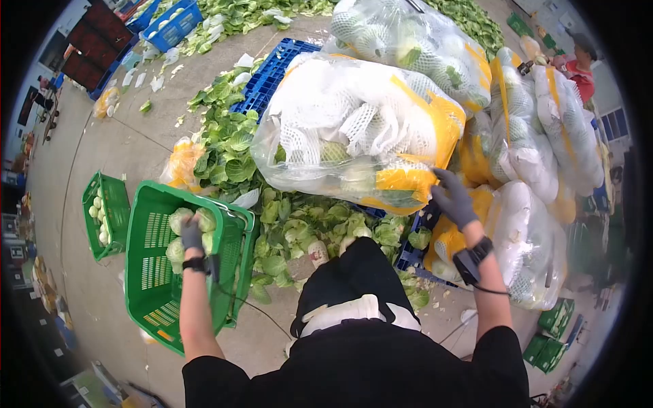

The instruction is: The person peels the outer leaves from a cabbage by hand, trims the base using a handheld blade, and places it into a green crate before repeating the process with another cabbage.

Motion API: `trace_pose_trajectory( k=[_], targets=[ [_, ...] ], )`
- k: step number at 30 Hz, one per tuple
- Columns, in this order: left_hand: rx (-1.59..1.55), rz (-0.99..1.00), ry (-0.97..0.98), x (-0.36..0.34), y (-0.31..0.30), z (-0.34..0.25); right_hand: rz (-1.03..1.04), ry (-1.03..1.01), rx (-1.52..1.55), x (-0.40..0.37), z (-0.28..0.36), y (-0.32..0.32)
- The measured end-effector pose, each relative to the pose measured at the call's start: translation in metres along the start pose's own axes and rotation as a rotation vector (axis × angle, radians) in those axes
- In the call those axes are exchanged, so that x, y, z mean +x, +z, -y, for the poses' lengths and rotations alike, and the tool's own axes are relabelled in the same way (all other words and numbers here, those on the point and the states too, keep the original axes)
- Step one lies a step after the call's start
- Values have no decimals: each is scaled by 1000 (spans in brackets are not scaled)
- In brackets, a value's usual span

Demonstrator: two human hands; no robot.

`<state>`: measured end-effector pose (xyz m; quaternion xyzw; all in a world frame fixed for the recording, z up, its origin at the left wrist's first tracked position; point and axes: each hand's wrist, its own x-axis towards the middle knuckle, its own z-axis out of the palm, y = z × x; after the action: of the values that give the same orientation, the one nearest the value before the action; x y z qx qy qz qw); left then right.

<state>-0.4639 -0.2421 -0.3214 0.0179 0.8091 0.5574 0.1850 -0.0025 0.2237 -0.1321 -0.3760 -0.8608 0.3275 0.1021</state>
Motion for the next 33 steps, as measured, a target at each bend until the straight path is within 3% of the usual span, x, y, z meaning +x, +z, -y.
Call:
trace_pose_trajectory(
  k=[1,2,3,4,5,6,7,8,9,10,11,13,14,15,16,17,19,20,21,26,27,29,30,32,33],
  targets=[
    [-175,95,14,-18,55,-51,52,-11,160,16,22,20],
    [-116,211,99,-36,106,-98,101,-44,196,32,42,40],
    [-165,350,128,-48,149,-127,106,-219,221,53,37,70],
    [-192,485,148,-52,192,-141,143,-243,255,72,48,94],
    [-86,604,322,-47,229,-139,180,-268,289,90,59,115],
    [7,695,343,-50,264,-146,214,-220,225,110,60,137],
    [55,741,485,-51,296,-146,254,-169,163,127,56,159],
    [123,782,256,-60,320,-162,387,-66,22,147,51,179],
    [386,763,416,-51,344,-151,511,32,-124,169,43,195],
    [400,792,330,-38,354,-138,437,-53,-108,175,29,207],
    [1013,860,126,-41,370,-147,864,147,-351,186,50,192],
    [979,811,-42,-22,373,-126,918,145,-310,198,25,199],
    [830,591,-96,-15,372,-114,696,203,-247,200,-5,224],
    [682,372,-149,-10,371,-111,473,259,-181,202,5,224],
    [646,437,-198,-2,373,-109,446,351,-138,204,5,211],
    [653,439,-216,1,376,-107,421,320,-77,207,0,210],
    [293,471,-341,6,387,-104,504,460,-56,212,-16,228],
    [759,809,16,40,399,-24,504,212,-158,213,-30,238],
    [752,807,13,45,405,-22,500,-40,-262,210,-47,250],
    [346,706,-109,29,406,-19,543,154,-210,190,-112,306],
    [51,459,-449,10,402,-73,545,155,-209,191,-95,288],
    [-139,440,-406,-14,385,-107,414,605,497,192,-29,227],
    [-136,441,-407,-20,375,-124,116,946,933,195,-19,228],
    [-454,786,-493,-32,357,-149,193,918,1037,188,7,193],
    [-455,790,-486,-39,355,-152,270,878,1140,187,22,172]
  ],
)
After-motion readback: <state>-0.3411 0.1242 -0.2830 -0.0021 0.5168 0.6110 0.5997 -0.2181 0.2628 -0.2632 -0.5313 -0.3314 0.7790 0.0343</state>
